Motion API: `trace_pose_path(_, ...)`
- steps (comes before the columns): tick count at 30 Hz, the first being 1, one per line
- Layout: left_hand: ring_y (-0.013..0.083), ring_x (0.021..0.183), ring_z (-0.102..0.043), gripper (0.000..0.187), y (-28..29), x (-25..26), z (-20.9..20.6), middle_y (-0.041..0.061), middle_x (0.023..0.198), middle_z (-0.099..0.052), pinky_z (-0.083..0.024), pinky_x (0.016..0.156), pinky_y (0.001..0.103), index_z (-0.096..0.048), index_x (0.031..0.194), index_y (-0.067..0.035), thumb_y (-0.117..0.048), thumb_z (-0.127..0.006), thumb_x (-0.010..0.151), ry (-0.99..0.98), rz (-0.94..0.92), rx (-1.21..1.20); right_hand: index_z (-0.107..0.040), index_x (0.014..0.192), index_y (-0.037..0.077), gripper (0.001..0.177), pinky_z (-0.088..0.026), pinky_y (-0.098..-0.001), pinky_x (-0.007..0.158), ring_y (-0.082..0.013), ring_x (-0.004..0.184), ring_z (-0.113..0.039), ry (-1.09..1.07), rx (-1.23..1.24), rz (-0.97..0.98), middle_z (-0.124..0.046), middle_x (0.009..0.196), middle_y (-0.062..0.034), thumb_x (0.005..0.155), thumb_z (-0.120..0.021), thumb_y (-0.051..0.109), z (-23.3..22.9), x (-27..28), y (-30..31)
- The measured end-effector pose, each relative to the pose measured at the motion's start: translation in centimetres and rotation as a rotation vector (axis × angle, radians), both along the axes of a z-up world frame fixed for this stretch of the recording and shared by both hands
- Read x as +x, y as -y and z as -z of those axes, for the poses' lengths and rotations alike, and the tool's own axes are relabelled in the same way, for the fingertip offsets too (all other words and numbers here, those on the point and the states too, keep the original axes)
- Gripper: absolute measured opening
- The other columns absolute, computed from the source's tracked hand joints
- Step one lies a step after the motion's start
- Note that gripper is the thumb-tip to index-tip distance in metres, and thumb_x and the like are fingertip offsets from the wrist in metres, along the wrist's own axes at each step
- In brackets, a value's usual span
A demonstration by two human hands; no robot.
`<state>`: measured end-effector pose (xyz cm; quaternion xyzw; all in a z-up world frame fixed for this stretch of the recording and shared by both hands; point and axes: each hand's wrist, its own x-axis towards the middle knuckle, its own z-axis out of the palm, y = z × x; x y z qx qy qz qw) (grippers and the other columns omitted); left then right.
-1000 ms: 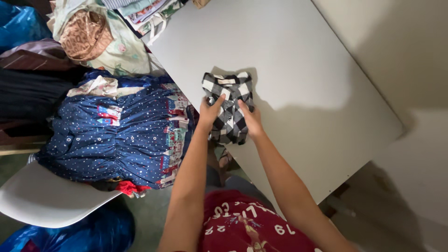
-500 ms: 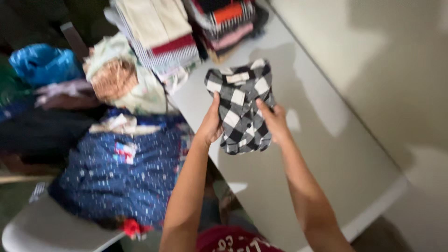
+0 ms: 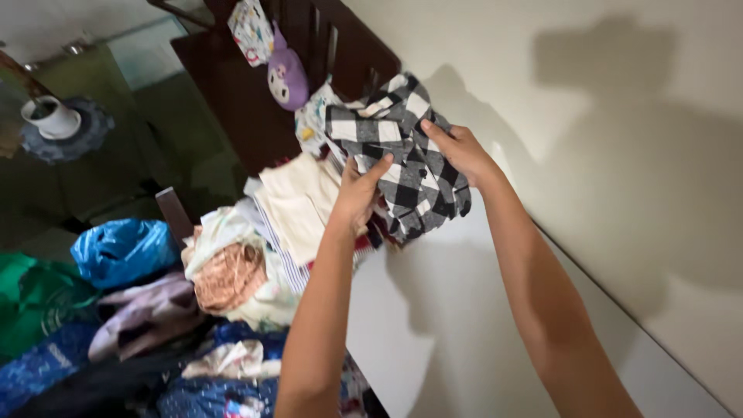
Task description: The person folds several garments one by one on a white table, including a checkered top, a red cloth, a striped garment, a floral dress, a white cloth, and a checkered shirt. Each item is smoothed, folded into a compact rectangle, and placed on a growing stack.
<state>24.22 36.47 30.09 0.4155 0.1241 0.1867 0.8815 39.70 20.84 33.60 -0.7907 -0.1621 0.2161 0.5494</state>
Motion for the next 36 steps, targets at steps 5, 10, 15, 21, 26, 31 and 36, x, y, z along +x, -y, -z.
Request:
trace_pose_path(5,0.0240,0.109,-0.066,0.071,-4.1,5.8,5.9,0.010,0.125,-0.066,-0.054,0.083,0.042,-0.044,0.140,-0.008,-0.021,-0.079,0.080,-0.126,-0.048,-0.128,-0.066,0.112,-0.012,0.077,-0.055,-0.0417,0.088,-0.0266,0.100,-0.068,0.054,-0.268,-0.028,-0.071,0.101,-0.0193,0.092,-0.068,0.063,2.9,5.5,-5.0)
trace_pose_path(10,0.0267,0.121,-0.063,0.078,-5.3,9.9,14.3,0.012,0.136,-0.062,-0.052,0.098,0.040,-0.037,0.150,-0.004,-0.031,-0.077,0.089,-0.279,-0.238,-0.110,-0.073,0.116,0.003,0.059,-0.053,-0.0344,0.087,-0.0196,0.094,-0.069,0.203,-0.163,-0.135,-0.076,0.101,-0.0093,0.089,-0.068,0.055,8.8,7.3,-7.2)
trace_pose_path(15,0.0267,0.121,-0.061,0.072,-4.9,10.9,18.1,0.016,0.140,-0.063,-0.049,0.100,0.038,-0.047,0.150,0.001,-0.027,-0.075,0.089,-0.267,-0.355,0.079,-0.071,0.115,0.001,0.056,-0.053,-0.0349,0.086,-0.0212,0.091,-0.070,0.279,-0.123,-0.121,-0.076,0.099,-0.0115,0.092,-0.069,0.053,12.4,7.3,-7.6)
trace_pose_path(21,0.0287,0.122,-0.057,0.084,-3.6,9.3,14.3,0.020,0.142,-0.056,-0.049,0.101,0.040,-0.031,0.152,-0.001,-0.026,-0.075,0.086,-0.219,-0.257,-0.035,-0.071,0.119,0.003,0.058,-0.052,-0.0355,0.089,-0.0243,0.096,-0.070,0.345,-0.185,-0.146,-0.076,0.103,-0.0151,0.093,-0.068,0.054,11.9,7.9,-6.5)
trace_pose_path(26,0.0289,0.134,-0.049,0.099,-2.5,6.0,10.1,0.020,0.153,-0.043,-0.043,0.109,0.036,-0.010,0.158,0.001,-0.029,-0.076,0.090,-0.236,-0.224,0.010,-0.056,0.142,0.006,0.063,-0.048,-0.0374,0.094,-0.0286,0.109,-0.064,0.492,-0.182,-0.073,-0.069,0.120,-0.0203,0.100,-0.063,0.052,10.4,7.2,-5.0)
trace_pose_path(31,0.0326,0.136,-0.049,0.098,-2.0,1.9,8.6,0.024,0.154,-0.044,-0.044,0.109,0.038,-0.012,0.159,0.003,-0.032,-0.071,0.089,-0.228,-0.206,0.085,-0.053,0.139,0.006,0.057,-0.051,-0.0363,0.096,-0.0261,0.112,-0.067,0.446,-0.105,0.004,-0.068,0.124,-0.0182,0.102,-0.060,0.050,10.6,5.5,-1.5)
trace_pose_path(36,0.0296,0.149,-0.036,0.086,-1.3,-4.0,8.5,0.025,0.161,-0.034,-0.033,0.118,0.036,-0.019,0.161,0.001,-0.029,-0.070,0.098,-0.172,-0.289,0.300,-0.052,0.140,0.005,0.046,-0.052,-0.0372,0.098,-0.0248,0.116,-0.065,0.580,0.101,0.083,-0.065,0.129,-0.0168,0.108,-0.061,0.036,12.7,2.1,4.8)
